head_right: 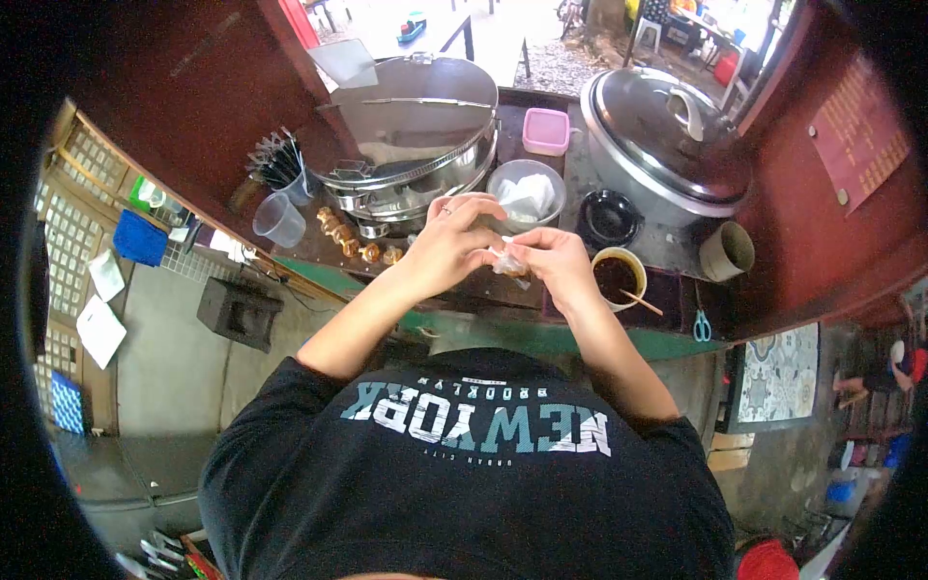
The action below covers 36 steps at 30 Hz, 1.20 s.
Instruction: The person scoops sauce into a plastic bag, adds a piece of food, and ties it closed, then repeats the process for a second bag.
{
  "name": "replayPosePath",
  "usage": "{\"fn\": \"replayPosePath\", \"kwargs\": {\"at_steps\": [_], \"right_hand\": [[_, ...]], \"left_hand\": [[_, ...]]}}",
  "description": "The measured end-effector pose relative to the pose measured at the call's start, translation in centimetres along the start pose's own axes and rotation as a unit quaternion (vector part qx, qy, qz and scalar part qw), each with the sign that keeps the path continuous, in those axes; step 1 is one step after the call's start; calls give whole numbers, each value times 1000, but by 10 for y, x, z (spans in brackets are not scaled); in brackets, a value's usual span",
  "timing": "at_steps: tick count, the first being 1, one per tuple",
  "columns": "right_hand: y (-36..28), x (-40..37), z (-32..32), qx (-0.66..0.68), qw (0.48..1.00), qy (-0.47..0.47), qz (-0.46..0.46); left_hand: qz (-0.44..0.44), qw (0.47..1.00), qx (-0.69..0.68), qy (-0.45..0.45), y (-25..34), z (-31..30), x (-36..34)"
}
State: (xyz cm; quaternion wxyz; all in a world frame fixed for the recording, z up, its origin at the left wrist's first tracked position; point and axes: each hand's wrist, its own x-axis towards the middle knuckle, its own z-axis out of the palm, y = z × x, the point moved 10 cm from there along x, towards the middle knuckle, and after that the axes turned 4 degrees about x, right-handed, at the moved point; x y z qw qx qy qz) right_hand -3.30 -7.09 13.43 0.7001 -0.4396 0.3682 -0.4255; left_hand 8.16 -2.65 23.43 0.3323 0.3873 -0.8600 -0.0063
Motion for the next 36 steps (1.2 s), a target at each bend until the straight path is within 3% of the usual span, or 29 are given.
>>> {"fn": "replayPosePath", "kwargs": {"at_steps": [6,9,12,15,17,20,21,24,25,26,28,31,34,35,36], "right_hand": [[-2,7,9,88,995,-53,5],[-6,10,18,-233,966,-97,-55],[-45,-6,32,-472,836,-5,-278],[-26,5,-2,-177,965,63,-185],[-1,15,-16,-33,991,61,-115],[-28,3,11,-315,929,-4,-196],[-42,-5,18,-452,852,12,-265],[-36,0,-2,-328,923,65,-188],[-19,6,-11,-200,970,54,-127],[-17,7,-11,-142,980,46,-131],[-13,8,-9,-25,990,31,-135],[-24,2,-9,-77,972,56,-214],[-14,3,-4,140,983,47,-105],[-4,8,-12,158,981,50,-97],[-13,4,-12,92,986,58,-129]], "left_hand": [[-6,1000,27,-15,-13,6,-6],[-7,999,37,-13,-13,10,-6],[-26,1000,9,4,-17,15,-8],[-55,997,-46,1,-28,21,-10],[-77,993,-95,-3,-36,28,-11],[-72,989,-128,6,-44,31,-10],[-70,982,-173,-9,-44,33,-8],[-69,953,-291,-44,-43,36,-6],[-72,944,-319,-48,-41,35,-5],[-74,934,-347,-52,-40,34,-4],[-78,918,-386,-52,-37,31,0],[-127,870,-467,-92,-38,45,0],[-155,847,-498,-101,-37,52,-1],[-159,836,-516,-98,-38,53,0],[-162,824,-534,-95,-38,54,1]]}}
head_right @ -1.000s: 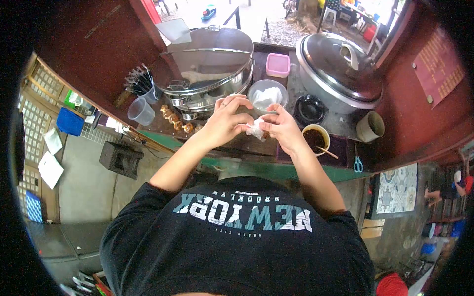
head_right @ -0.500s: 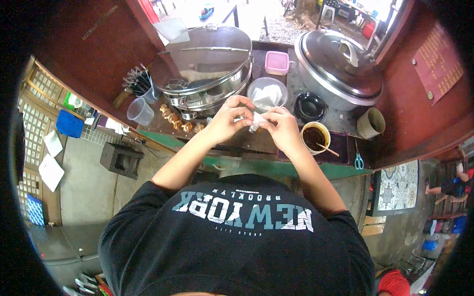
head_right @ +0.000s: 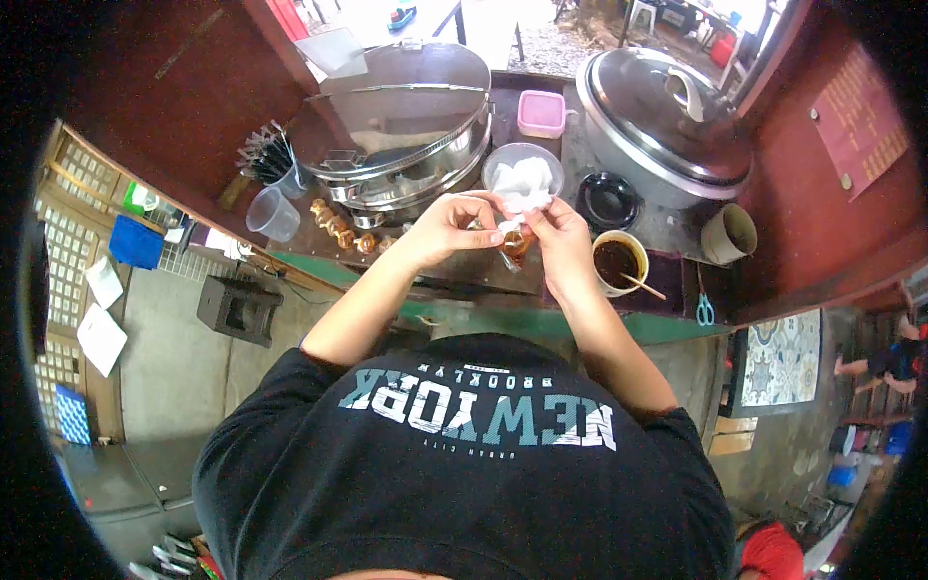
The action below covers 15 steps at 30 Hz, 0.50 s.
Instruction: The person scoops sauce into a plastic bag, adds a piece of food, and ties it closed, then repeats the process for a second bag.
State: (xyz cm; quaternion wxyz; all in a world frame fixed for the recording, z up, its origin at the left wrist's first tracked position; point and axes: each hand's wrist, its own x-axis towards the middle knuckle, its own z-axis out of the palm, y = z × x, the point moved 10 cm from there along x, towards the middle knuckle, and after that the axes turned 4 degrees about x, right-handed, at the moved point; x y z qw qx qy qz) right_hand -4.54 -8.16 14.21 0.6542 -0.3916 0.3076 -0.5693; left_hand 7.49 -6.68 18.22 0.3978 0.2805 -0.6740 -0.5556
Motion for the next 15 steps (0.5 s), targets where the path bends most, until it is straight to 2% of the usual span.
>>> {"fn": "replayPosePath", "kwargs": {"at_steps": [2,5,8,11,12,15], "right_hand": [[-21,-5,11,-130,989,-11,-71],[-24,-3,11,-214,969,-60,-108],[-25,-4,14,-156,985,-39,-65],[-24,-2,8,-182,980,-38,-65],[-27,-1,7,-196,976,-39,-83],[-38,-3,7,-241,960,-31,-143]], "left_hand": [[-14,1000,-21,5,-3,0,1],[-69,994,-89,-6,-16,5,1],[-90,988,-128,11,-24,8,4],[-94,984,-141,49,-29,6,7],[-97,983,-144,63,-31,5,7],[-110,986,-125,19,-35,11,7]]}}
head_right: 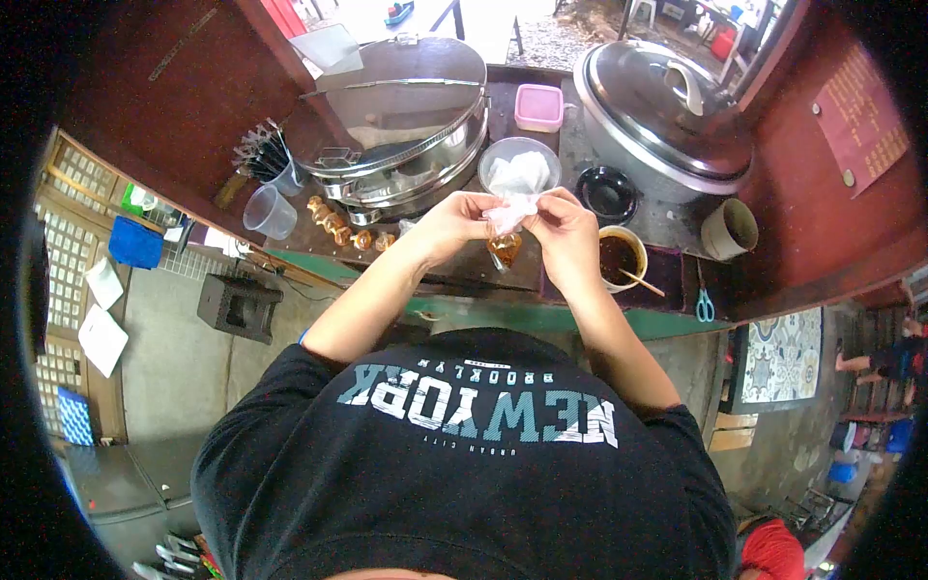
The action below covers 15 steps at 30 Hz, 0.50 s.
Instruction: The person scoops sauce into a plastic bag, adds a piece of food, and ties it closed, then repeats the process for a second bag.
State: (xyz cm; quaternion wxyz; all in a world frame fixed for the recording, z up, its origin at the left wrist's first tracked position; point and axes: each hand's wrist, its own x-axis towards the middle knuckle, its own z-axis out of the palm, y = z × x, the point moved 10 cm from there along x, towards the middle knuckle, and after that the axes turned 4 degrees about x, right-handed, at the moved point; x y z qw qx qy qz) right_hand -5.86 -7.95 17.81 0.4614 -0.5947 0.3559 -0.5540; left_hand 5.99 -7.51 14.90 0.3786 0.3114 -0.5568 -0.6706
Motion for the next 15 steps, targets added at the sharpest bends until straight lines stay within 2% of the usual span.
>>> {"fn": "replayPosePath", "kwargs": {"at_steps": [2,3,6,9,15], "right_hand": [[-8,0,-5,-42,998,26,-39],[-6,1,-4,-32,999,19,-19],[-8,3,-6,21,999,-4,28],[-11,8,-21,77,997,16,12],[-11,3,-3,152,985,17,78]], "left_hand": [[-20,999,33,4,-9,-2,3],[-30,998,49,6,-7,0,3],[-8,990,142,21,15,10,-1],[53,967,246,28,28,17,-6],[43,971,230,42,29,12,-3]]}}
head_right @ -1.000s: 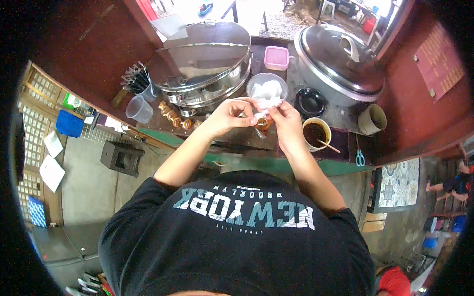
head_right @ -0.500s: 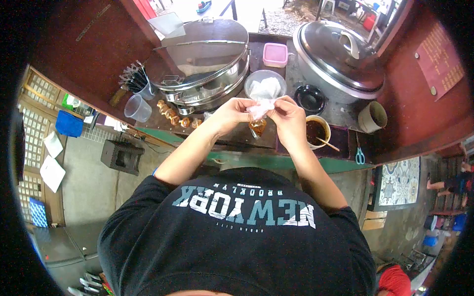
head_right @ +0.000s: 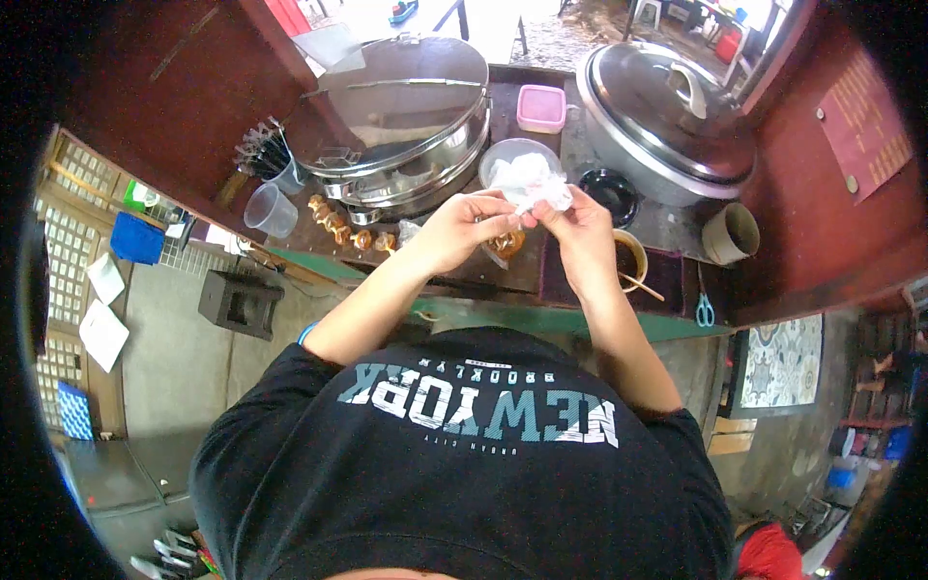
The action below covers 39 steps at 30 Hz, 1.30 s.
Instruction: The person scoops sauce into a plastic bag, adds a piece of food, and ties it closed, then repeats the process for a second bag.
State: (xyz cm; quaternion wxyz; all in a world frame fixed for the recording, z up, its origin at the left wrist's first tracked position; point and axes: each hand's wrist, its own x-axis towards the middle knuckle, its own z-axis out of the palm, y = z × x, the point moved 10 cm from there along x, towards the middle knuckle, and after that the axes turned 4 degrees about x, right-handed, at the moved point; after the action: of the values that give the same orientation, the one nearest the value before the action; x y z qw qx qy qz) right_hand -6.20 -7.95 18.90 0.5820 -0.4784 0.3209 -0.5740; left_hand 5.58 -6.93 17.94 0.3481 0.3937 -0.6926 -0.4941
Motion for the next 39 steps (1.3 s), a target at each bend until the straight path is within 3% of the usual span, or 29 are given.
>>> {"fn": "replayPosePath", "kwargs": {"at_steps": [4,8,9,13,16,19,20,23,27,29,31,33,35,37,39], "right_hand": [[16,-8,-6,-56,997,-22,41],[12,-7,-9,2,999,-31,19],[12,-7,-17,-9,1000,16,10],[13,-7,-25,55,998,35,19],[24,-6,-24,-4,998,-3,59],[22,-12,8,44,994,-67,78],[18,-14,12,-52,993,-95,52],[18,-19,13,-73,993,-96,10],[28,-24,3,7,996,-80,42],[34,-29,-2,50,994,-68,72],[39,-33,-7,97,989,-54,98],[49,-39,-8,136,980,-56,131],[51,-39,-7,78,987,-63,126],[38,-43,11,32,988,-97,117],[36,-48,17,-122,981,-143,42]], "left_hand": [[21,999,-35,-16,4,10,0],[2,999,-43,-22,2,13,-7],[-10,999,-44,-22,2,12,-10],[-24,997,-63,-24,0,8,-17],[-36,998,-56,-23,-5,3,-19],[-26,996,-81,16,-2,-4,-19],[-27,997,-76,14,-3,-3,-19],[-29,997,-73,17,-9,-1,-21],[-1,1000,-7,30,8,7,-29],[50,989,135,47,14,11,-36],[95,943,309,85,32,17,-51],[50,964,253,57,18,13,-52],[1,980,193,40,3,11,-53],[17,981,184,64,4,6,-53],[42,984,158,71,5,6,-51]]}}
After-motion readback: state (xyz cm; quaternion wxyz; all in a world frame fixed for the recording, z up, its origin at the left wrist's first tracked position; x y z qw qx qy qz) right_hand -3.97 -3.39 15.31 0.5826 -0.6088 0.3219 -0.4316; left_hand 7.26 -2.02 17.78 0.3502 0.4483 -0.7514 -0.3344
